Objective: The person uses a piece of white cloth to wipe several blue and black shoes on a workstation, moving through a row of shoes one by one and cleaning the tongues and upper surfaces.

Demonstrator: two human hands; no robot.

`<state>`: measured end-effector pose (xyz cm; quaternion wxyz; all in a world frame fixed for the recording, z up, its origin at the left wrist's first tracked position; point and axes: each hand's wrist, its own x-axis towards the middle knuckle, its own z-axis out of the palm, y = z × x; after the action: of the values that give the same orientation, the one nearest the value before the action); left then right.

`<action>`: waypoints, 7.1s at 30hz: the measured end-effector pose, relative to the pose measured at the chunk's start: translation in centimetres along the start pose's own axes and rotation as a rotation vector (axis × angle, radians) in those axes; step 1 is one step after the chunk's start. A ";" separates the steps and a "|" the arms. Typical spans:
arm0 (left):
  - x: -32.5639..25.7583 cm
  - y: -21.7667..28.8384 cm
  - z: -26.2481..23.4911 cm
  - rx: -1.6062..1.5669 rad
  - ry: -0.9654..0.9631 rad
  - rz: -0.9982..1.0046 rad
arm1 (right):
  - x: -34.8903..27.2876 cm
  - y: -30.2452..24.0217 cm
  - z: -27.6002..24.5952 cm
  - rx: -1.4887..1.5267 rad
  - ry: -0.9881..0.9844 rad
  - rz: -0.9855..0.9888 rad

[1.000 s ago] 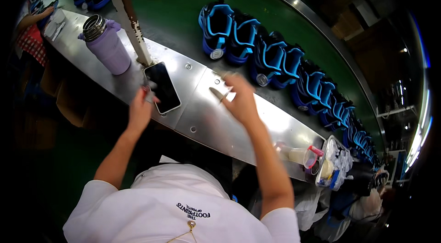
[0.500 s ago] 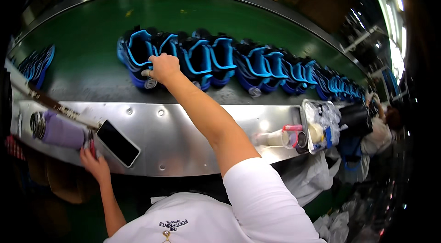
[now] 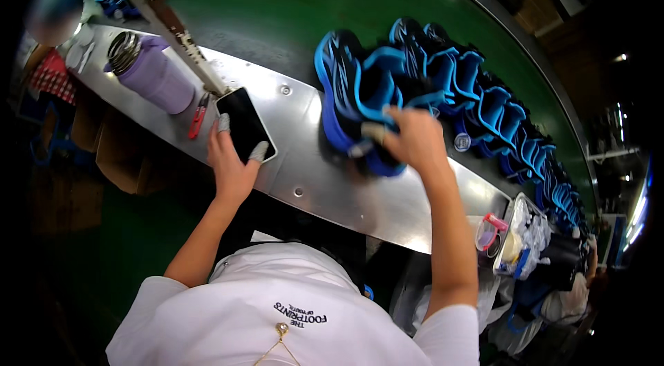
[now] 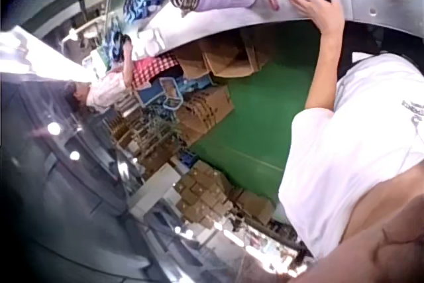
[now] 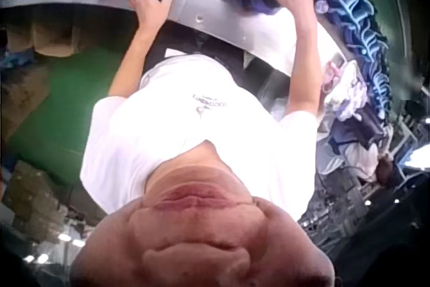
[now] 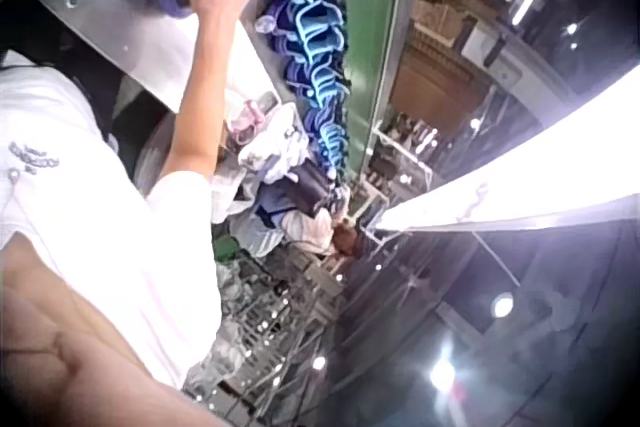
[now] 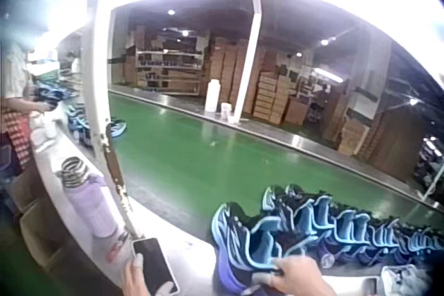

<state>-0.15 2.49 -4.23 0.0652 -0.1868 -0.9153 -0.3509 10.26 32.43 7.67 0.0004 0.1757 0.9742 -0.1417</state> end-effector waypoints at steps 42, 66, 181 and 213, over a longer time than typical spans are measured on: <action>1.8 12.0 -3.0 -0.220 -0.308 0.715 | -14.9 -3.3 -3.1 0.207 0.480 -0.063; -2.3 13.7 -1.1 0.088 -0.372 0.933 | -15.7 -1.3 1.6 0.193 0.202 -0.079; 1.2 14.3 -2.3 -0.218 -0.770 0.615 | -17.9 0.2 3.4 0.622 0.243 -0.148; -2.5 15.8 -3.5 -0.415 -0.515 0.565 | -18.3 0.6 3.3 0.752 0.233 -0.111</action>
<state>8.25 10.29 7.51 -0.1108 -0.5206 -0.7246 -0.4377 27.48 25.73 5.25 -0.1822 0.1256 0.8558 -0.4675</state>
